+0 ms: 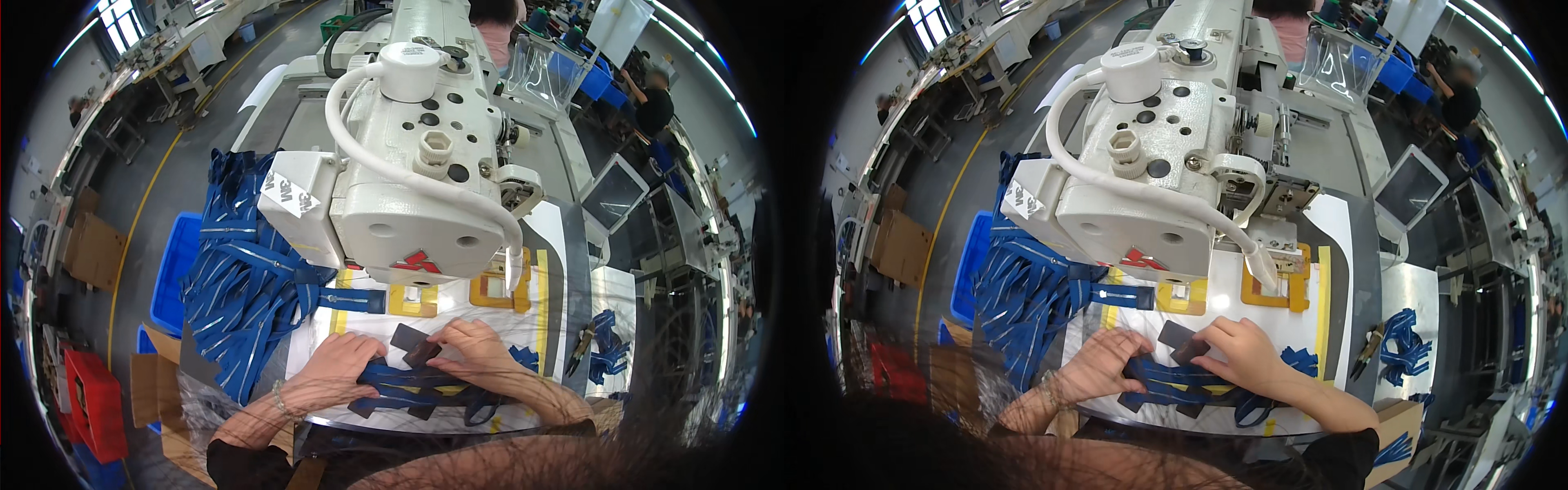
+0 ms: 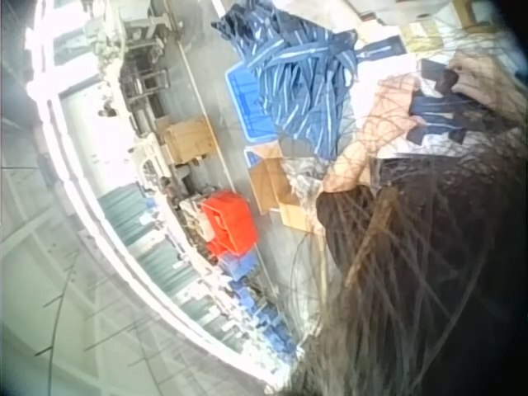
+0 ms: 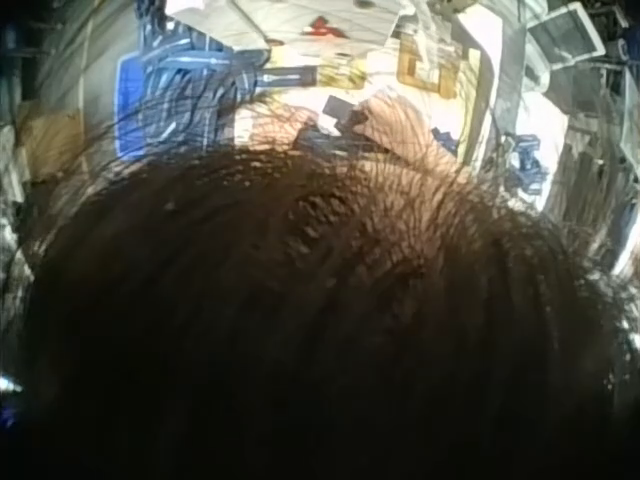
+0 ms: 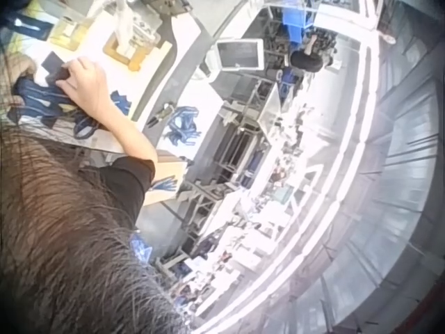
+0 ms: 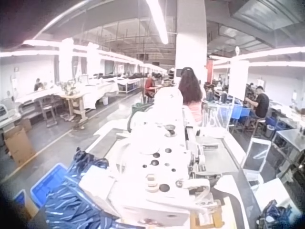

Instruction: Operating an industrial sewing machine to stitch blue fabric strips onto a white base material.

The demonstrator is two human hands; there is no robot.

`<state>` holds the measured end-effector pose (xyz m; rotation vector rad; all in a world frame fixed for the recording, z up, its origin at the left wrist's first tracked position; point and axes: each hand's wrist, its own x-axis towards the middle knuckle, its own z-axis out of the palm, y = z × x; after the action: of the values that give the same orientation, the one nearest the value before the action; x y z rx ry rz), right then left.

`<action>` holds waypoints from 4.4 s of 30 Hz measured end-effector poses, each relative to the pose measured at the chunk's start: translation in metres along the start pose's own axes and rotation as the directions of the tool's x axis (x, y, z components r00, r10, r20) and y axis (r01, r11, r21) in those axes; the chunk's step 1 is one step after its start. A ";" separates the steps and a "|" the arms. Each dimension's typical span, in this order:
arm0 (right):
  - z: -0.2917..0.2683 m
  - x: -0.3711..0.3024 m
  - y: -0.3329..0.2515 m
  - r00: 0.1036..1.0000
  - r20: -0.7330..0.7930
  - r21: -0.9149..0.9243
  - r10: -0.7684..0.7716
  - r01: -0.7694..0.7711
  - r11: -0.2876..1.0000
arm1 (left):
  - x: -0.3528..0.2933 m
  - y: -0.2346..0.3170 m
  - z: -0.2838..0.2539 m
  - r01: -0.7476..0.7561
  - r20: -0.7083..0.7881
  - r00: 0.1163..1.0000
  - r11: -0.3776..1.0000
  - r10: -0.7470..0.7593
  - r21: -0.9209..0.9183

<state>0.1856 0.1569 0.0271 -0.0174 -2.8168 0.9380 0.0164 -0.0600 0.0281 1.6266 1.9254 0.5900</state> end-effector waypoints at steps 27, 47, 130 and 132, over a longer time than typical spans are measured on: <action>0.010 0.012 0.014 0.917 0.330 0.882 0.226 -0.385 0.273 | 0.048 0.008 -0.011 -0.227 -0.145 0.972 0.904 0.186 -0.362; 0.032 0.010 0.007 0.957 0.107 0.898 0.269 -0.209 0.388 | 0.050 0.008 0.021 -0.085 -0.420 0.880 0.798 -0.220 -0.596; 0.019 0.017 0.013 0.917 0.300 0.848 0.263 -0.383 0.367 | 0.056 0.009 0.013 0.090 -0.029 0.992 0.868 -0.120 -0.488; 0.021 0.016 0.013 0.931 0.269 0.851 0.246 -0.349 0.392 | 0.054 0.004 0.011 0.095 -0.062 0.989 0.902 -0.133 -0.421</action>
<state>0.1653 0.1554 0.0053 -0.3623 -2.0035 2.4658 0.0201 -0.0068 0.0160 1.2256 1.7852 0.9660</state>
